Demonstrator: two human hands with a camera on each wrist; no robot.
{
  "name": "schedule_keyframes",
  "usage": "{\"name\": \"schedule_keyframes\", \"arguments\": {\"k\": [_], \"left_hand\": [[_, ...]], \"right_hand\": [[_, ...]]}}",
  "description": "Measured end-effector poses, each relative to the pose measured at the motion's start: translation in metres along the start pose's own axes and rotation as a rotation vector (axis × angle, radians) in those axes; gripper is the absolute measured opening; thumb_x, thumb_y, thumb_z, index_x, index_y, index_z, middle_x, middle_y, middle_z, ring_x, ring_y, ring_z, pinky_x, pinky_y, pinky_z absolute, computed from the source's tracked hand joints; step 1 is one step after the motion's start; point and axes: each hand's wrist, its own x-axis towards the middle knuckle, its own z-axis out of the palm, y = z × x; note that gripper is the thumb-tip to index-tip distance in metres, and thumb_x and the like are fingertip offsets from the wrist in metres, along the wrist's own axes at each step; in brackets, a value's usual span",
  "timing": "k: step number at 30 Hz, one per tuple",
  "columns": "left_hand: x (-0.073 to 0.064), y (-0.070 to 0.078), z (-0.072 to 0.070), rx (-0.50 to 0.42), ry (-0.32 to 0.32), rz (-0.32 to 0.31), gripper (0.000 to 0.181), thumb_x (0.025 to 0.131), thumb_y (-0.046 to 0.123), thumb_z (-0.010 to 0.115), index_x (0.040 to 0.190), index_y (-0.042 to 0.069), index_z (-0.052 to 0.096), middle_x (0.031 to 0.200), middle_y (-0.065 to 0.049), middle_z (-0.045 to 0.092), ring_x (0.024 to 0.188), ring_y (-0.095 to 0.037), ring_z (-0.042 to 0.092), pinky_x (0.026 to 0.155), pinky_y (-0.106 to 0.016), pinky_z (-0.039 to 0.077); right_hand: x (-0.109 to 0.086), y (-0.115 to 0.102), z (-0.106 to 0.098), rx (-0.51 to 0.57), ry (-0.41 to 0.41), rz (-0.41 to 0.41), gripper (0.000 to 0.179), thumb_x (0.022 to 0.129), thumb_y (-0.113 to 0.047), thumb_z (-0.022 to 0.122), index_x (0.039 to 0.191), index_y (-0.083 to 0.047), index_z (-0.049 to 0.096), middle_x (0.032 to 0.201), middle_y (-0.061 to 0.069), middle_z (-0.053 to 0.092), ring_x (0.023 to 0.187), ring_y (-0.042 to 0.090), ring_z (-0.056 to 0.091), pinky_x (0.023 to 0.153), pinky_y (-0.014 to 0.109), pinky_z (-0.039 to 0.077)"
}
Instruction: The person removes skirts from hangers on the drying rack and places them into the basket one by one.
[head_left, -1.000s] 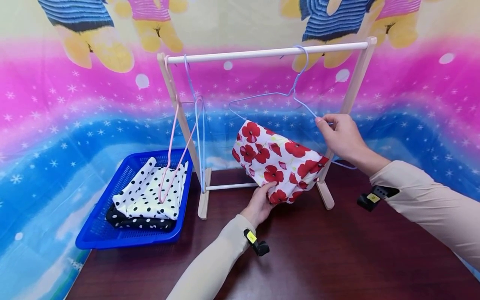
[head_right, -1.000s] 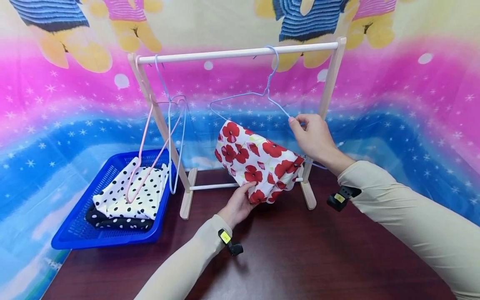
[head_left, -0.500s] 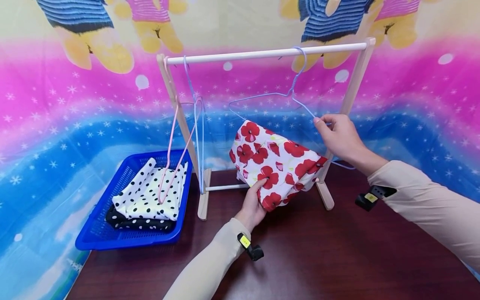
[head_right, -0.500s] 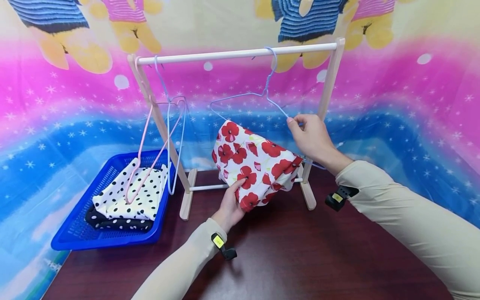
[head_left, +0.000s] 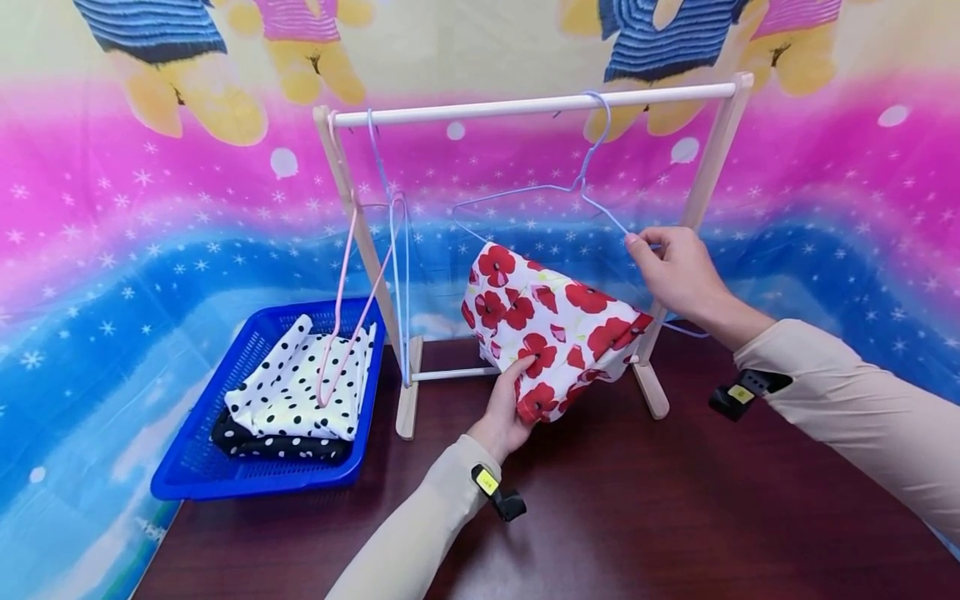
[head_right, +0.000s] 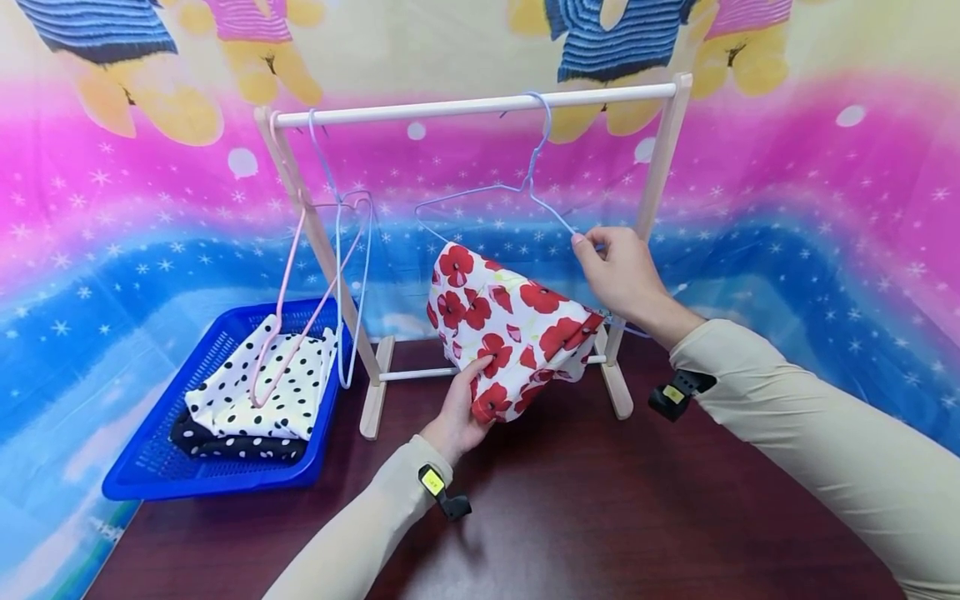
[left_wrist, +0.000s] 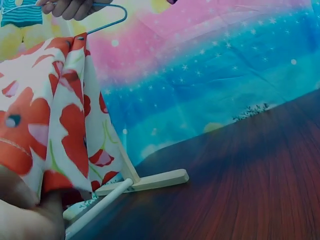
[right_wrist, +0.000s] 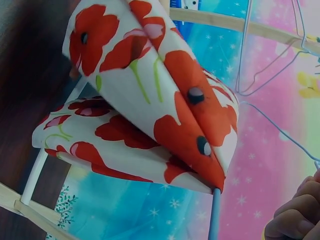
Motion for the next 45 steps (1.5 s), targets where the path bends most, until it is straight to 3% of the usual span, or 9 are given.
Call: {"name": "schedule_keyframes", "arguments": {"k": [3, 7, 15, 24, 29, 39, 45], "left_hand": [[0.0, 0.001, -0.001, -0.009, -0.037, -0.027, 0.044, 0.093, 0.039, 0.059, 0.13, 0.016, 0.053, 0.115, 0.004, 0.065, 0.102, -0.011, 0.063, 0.092, -0.023, 0.05], [-0.001, 0.0, 0.001, -0.024, -0.08, -0.011, 0.036, 0.095, 0.034, 0.053, 0.126, 0.015, 0.054, 0.111, 0.006, 0.066, 0.099, -0.009, 0.064, 0.09, -0.022, 0.051], [-0.005, 0.001, -0.001, -0.028, -0.044, 0.05, 0.037, 0.096, 0.028, 0.055, 0.13, 0.013, 0.053, 0.113, 0.006, 0.066, 0.1, -0.009, 0.065, 0.088, -0.021, 0.054], [-0.012, 0.001, -0.005, -0.01, -0.077, 0.178, 0.042, 0.096, 0.014, 0.061, 0.137, 0.012, 0.051, 0.123, 0.008, 0.068, 0.112, -0.006, 0.065, 0.113, -0.031, 0.044], [-0.014, 0.002, -0.007, -0.018, -0.064, 0.217, 0.042, 0.094, 0.011, 0.062, 0.135, 0.011, 0.053, 0.12, 0.009, 0.069, 0.113, -0.005, 0.064, 0.117, -0.031, 0.038], [-0.022, 0.011, -0.01, -0.114, -0.182, 0.185, 0.04, 0.098, 0.031, 0.056, 0.134, 0.016, 0.049, 0.116, 0.011, 0.07, 0.11, -0.004, 0.066, 0.103, -0.024, 0.047], [-0.027, 0.016, -0.01, -0.105, -0.179, 0.138, 0.049, 0.099, 0.044, 0.053, 0.14, 0.019, 0.046, 0.116, 0.011, 0.072, 0.106, -0.004, 0.07, 0.092, -0.024, 0.055]], "right_hand": [[0.001, -0.001, 0.001, 0.0, 0.001, -0.002, 0.045, 0.107, -0.04, 0.044, 0.108, -0.002, 0.069, 0.053, -0.003, 0.032, 0.043, 0.017, 0.032, 0.039, 0.032, 0.026], [0.001, -0.003, 0.001, -0.001, 0.004, -0.013, 0.044, 0.107, -0.039, 0.045, 0.106, -0.003, 0.069, 0.053, -0.003, 0.033, 0.043, 0.016, 0.032, 0.04, 0.031, 0.026], [0.002, -0.004, 0.0, -0.02, -0.008, -0.006, 0.047, 0.107, -0.043, 0.044, 0.107, -0.003, 0.069, 0.053, -0.003, 0.034, 0.043, 0.018, 0.034, 0.04, 0.032, 0.028], [0.009, 0.003, -0.006, -0.052, -0.032, -0.018, 0.043, 0.107, -0.038, 0.045, 0.109, -0.002, 0.069, 0.056, -0.001, 0.035, 0.045, 0.017, 0.032, 0.04, 0.031, 0.025], [0.013, 0.007, -0.008, -0.083, -0.051, -0.034, 0.038, 0.108, -0.033, 0.047, 0.106, -0.002, 0.069, 0.058, 0.001, 0.034, 0.046, 0.018, 0.032, 0.041, 0.031, 0.026], [0.022, 0.015, -0.011, -0.095, -0.062, -0.088, 0.044, 0.106, -0.037, 0.05, 0.08, -0.004, 0.062, 0.056, 0.0, 0.033, 0.046, 0.018, 0.031, 0.044, 0.032, 0.028], [0.024, 0.018, -0.012, -0.098, -0.065, -0.093, 0.048, 0.106, -0.04, 0.05, 0.071, -0.007, 0.053, 0.056, 0.001, 0.032, 0.046, 0.019, 0.031, 0.046, 0.033, 0.029]]}}
